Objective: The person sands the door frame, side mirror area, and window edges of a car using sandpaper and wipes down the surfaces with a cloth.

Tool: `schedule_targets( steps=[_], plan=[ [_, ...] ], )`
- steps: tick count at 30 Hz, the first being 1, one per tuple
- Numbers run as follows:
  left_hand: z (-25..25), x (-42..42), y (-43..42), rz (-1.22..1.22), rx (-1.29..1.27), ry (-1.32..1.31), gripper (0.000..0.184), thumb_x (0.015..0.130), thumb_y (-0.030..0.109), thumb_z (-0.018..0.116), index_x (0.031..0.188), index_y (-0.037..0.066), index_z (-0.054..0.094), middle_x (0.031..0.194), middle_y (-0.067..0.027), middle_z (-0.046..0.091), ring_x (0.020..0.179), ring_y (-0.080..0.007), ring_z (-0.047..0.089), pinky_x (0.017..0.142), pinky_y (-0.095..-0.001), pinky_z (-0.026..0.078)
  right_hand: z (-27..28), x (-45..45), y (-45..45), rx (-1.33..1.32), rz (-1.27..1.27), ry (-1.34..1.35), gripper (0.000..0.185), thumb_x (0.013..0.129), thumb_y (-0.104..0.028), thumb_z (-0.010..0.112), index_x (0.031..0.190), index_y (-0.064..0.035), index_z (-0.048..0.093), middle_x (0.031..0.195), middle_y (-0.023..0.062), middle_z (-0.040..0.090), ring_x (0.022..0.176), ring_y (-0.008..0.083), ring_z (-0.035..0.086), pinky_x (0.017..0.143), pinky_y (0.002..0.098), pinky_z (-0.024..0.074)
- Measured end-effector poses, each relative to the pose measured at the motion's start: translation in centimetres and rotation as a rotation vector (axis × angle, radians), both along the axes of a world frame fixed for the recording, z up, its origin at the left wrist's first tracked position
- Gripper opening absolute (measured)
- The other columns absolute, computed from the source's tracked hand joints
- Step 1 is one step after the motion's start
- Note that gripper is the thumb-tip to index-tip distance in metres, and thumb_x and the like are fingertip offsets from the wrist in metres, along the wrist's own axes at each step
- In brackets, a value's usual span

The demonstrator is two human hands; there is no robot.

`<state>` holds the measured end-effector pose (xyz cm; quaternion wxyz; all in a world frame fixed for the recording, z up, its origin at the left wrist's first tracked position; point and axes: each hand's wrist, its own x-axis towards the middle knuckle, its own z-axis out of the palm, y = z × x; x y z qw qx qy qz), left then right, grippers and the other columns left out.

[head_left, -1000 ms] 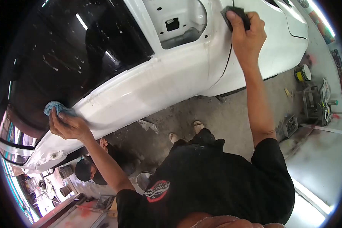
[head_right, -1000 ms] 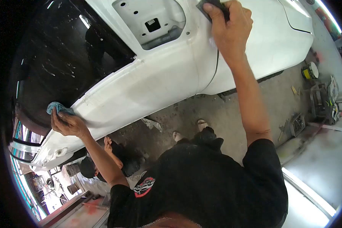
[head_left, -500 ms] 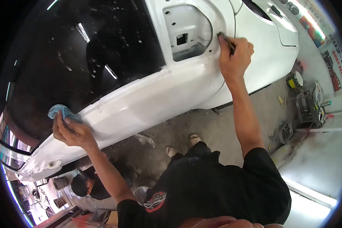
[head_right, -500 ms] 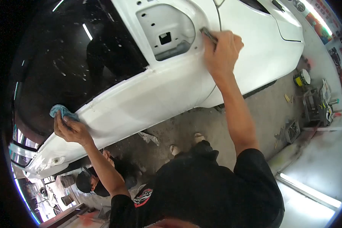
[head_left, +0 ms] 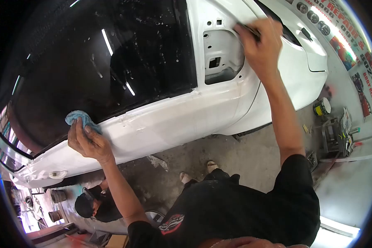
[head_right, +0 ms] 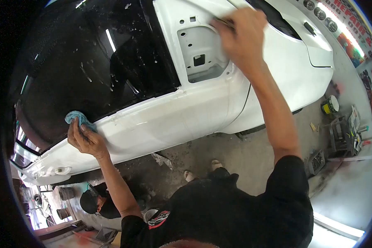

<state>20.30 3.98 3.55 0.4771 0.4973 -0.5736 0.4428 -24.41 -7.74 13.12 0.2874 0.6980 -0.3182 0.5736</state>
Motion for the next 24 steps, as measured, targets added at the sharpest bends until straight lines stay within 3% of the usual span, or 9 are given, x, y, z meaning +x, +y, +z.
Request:
schedule_targets(
  steps=[1,3,6,9,10,14,18,21,24],
  plan=[
    [0.0,0.0,-0.1,0.0,-0.003,-0.002,0.023,0.104,0.014,0.059,0.117,0.0,0.07,0.115,-0.014,0.068,0.104,-0.0308,0.061,0.092,-0.0435,0.047,2.6,1.4,-0.1,-0.073,0.001,0.134,0.021,0.081,-0.011,0.083,0.082,-0.009,0.062,0.073,0.0013,0.062,0.073,0.0242,0.055,0.074,0.0367,0.0413],
    [-0.1,-0.4,0.1,-0.004,-0.004,0.002,0.023,0.104,0.014,0.058,0.117,-0.001,0.07,0.114,-0.0142,0.068,0.104,-0.031,0.061,0.092,-0.0434,0.047,4.7,4.3,-0.5,-0.013,0.126,0.104,0.02,0.083,-0.015,0.082,0.081,-0.0092,0.063,0.069,0.0011,0.062,0.072,0.0232,0.056,0.075,0.0379,0.0394],
    [0.2,-0.2,-0.2,-0.009,-0.014,0.003,0.023,0.104,0.014,0.058,0.117,-0.001,0.07,0.114,-0.0142,0.068,0.104,-0.031,0.061,0.092,-0.0432,0.048,3.2,2.5,1.6,0.118,-0.11,0.186,0.004,0.084,-0.003,0.066,0.083,-0.0061,0.064,0.081,0.0145,0.064,0.085,0.0336,0.06,0.082,0.0471,0.0389],
    [0.2,-0.3,0.1,0.008,-0.003,-0.001,0.024,0.105,0.015,0.058,0.116,-0.001,0.07,0.113,-0.0144,0.068,0.104,-0.0308,0.061,0.092,-0.0431,0.048,3.6,4.9,2.0,0.064,0.037,0.047,0.017,0.079,-0.004,0.074,0.078,-0.008,0.058,0.071,0.0097,0.054,0.072,0.0296,0.049,0.074,0.0426,0.0312],
    [0.1,-0.4,0.0,0.014,-0.006,0.009,0.024,0.105,0.015,0.058,0.116,-0.001,0.07,0.113,-0.0145,0.068,0.104,-0.0308,0.061,0.092,-0.0432,0.048,3.3,5.3,0.1,-0.06,0.053,0.065,0.019,0.077,-0.007,0.078,0.079,-0.0086,0.06,0.072,0.0097,0.055,0.074,0.03,0.05,0.075,0.0442,0.0322],
    [-0.1,-0.5,-0.1,0.011,-0.02,0.026,0.024,0.105,0.016,0.058,0.117,-0.001,0.071,0.114,-0.0143,0.069,0.104,-0.0307,0.061,0.092,-0.0433,0.048,2.0,6.4,2.4,0.052,0.016,0.007,0.02,0.08,-0.008,0.078,0.078,-0.0073,0.058,0.072,0.01,0.055,0.074,0.0298,0.051,0.075,0.0436,0.034],
    [0.0,-0.4,0.0,0.011,-0.004,0.014,0.024,0.105,0.017,0.058,0.117,-0.001,0.071,0.113,-0.0139,0.07,0.105,-0.0305,0.061,0.092,-0.0427,0.048,3.0,6.0,0.2,-0.137,-0.092,0.026,0.021,0.083,-0.021,0.083,0.078,-0.0107,0.066,0.068,-0.0007,0.063,0.07,0.0201,0.056,0.08,0.0406,0.035],
    [0.1,-0.2,0.1,0.009,-0.004,0.001,0.025,0.105,0.017,0.058,0.117,-0.001,0.07,0.113,-0.0136,0.07,0.105,-0.0302,0.062,0.092,-0.0422,0.048,0.5,6.4,1.5,0.048,-0.128,-0.032,0.02,0.082,-0.021,0.084,0.078,-0.0112,0.067,0.067,-0.0007,0.063,0.069,0.0202,0.055,0.08,0.0401,0.0353],
    [0.1,-0.2,0.1,0.006,-0.011,0.003,0.025,0.105,0.018,0.058,0.117,0.0,0.07,0.114,-0.0133,0.07,0.105,-0.0298,0.062,0.093,-0.0422,0.048,1.4,7.1,1.1,-0.05,-0.123,-0.023,0.023,0.081,-0.02,0.084,0.075,-0.009,0.065,0.066,0.0028,0.062,0.069,0.0246,0.055,0.074,0.0398,0.0381]
  ],
)
